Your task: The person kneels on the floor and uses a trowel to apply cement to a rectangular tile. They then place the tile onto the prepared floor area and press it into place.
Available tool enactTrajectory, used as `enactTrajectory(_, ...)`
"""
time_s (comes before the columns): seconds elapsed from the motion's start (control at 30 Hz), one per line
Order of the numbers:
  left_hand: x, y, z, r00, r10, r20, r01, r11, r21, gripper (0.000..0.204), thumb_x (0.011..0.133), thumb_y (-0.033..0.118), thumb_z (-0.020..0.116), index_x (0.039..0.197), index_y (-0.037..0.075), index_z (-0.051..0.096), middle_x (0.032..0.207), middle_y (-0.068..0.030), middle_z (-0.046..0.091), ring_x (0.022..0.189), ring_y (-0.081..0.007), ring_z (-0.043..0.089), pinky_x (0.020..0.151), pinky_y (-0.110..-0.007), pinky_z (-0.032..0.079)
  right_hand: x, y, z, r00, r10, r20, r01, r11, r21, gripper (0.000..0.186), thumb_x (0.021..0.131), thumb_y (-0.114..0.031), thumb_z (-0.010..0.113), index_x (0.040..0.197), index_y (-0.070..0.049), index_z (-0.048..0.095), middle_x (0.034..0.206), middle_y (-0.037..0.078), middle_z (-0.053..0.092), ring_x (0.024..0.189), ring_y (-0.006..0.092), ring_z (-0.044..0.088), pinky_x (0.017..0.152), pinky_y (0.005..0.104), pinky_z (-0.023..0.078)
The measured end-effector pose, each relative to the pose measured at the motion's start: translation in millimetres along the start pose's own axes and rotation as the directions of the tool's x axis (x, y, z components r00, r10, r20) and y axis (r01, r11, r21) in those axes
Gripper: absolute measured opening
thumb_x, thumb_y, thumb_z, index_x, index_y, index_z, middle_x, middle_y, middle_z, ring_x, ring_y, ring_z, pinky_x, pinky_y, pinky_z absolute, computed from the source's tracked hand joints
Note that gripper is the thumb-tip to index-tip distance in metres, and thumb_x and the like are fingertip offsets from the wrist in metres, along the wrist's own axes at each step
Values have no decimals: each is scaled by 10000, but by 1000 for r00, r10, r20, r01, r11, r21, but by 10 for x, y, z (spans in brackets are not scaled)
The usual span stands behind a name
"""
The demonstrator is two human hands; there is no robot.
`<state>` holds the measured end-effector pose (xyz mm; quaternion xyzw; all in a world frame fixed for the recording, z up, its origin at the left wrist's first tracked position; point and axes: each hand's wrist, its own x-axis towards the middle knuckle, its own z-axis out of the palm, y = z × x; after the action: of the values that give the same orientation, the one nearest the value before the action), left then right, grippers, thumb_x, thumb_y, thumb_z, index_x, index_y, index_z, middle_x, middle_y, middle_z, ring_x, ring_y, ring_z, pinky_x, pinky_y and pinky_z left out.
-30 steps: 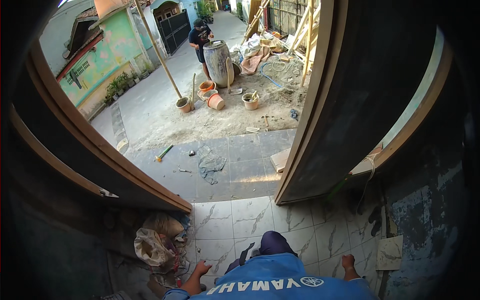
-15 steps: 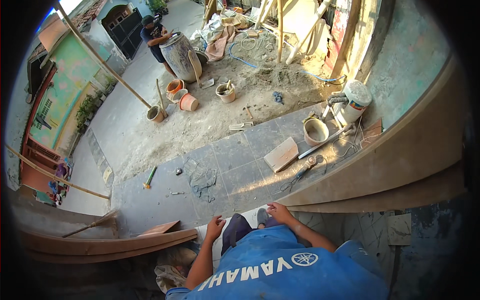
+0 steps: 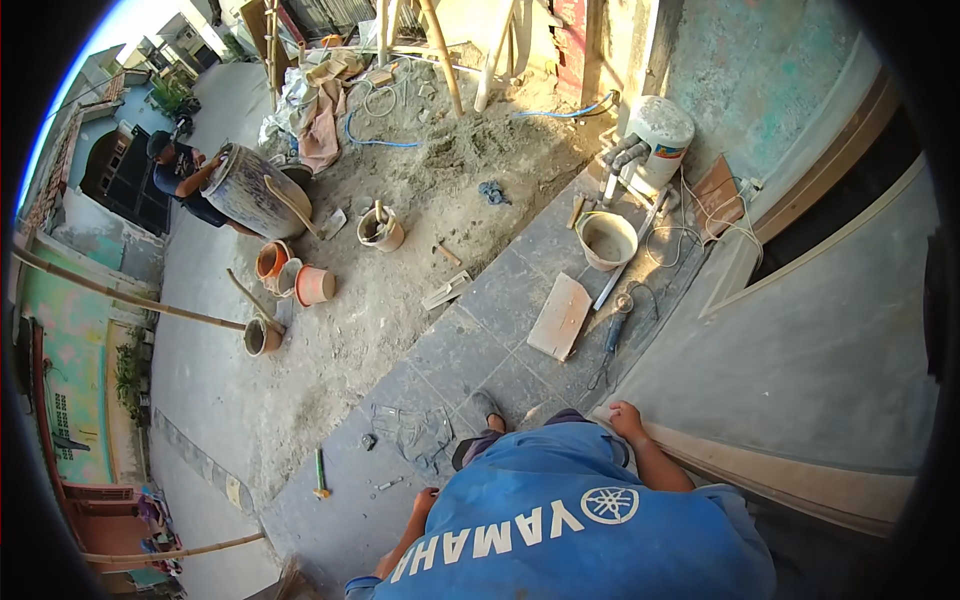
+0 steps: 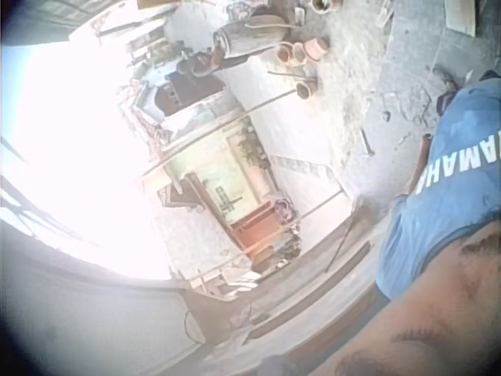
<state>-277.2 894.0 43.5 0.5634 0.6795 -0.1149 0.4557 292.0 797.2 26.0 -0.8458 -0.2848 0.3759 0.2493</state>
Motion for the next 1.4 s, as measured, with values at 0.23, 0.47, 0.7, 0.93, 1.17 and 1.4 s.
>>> enactTrajectory(0.23,2010,1070,-2384,896,167,-411,-216,974,-75,400,855,294,674,1097,-23,642,936,-211,695,873,-327,676,776,-411,522,686,-1168,307,1000,-28,14,24,975,223,227,890,-144,602,1045,18,642,794,136,682,686,183,673,627,316,535)
enactTrajectory(0.47,3066,3003,-3250,862,322,-390,-418,888,-190,397,882,268,666,1166,-5,614,986,-198,698,906,-272,683,774,-369,531,1709,-2406,612,982,102,156,-144,945,292,361,984,-288,513,1029,48,636,839,154,693,724,210,682,655,311,538)
enactTrajectory(0.7,3522,3214,-2628,959,271,-78,-268,962,44,462,830,343,691,1141,6,633,1067,-215,672,997,-366,645,849,-447,514,3340,-3046,134,932,20,361,-24,1000,7,352,963,-336,488,836,-24,593,696,69,631,693,200,650,532,343,467)
enactTrajectory(0.93,3594,4002,-2843,994,-22,-106,-2,975,-222,480,830,342,680,1210,60,603,1164,-201,644,1084,-378,604,899,-464,491,5717,-3808,-563,874,111,474,-76,993,-91,388,952,-473,524,1085,-110,544,863,59,598,706,178,567,558,327,460)
enactTrajectory(1.17,3615,4285,-2784,945,-55,-321,-95,896,-434,485,803,316,698,1174,13,620,1150,-202,651,1074,-365,616,917,-442,490,6867,-5579,70,821,83,565,-63,997,-55,437,957,-491,509,1075,-87,624,890,82,640,808,218,592,676,379,466)
enactTrajectory(1.4,3617,3942,-2548,945,-114,-307,-29,904,-426,434,804,315,699,1095,-4,657,1088,-216,668,1036,-379,629,875,-457,502,6004,-6743,1055,680,-128,722,352,921,-169,455,968,-459,508,1262,-112,510,1092,77,608,956,224,588,787,366,464)
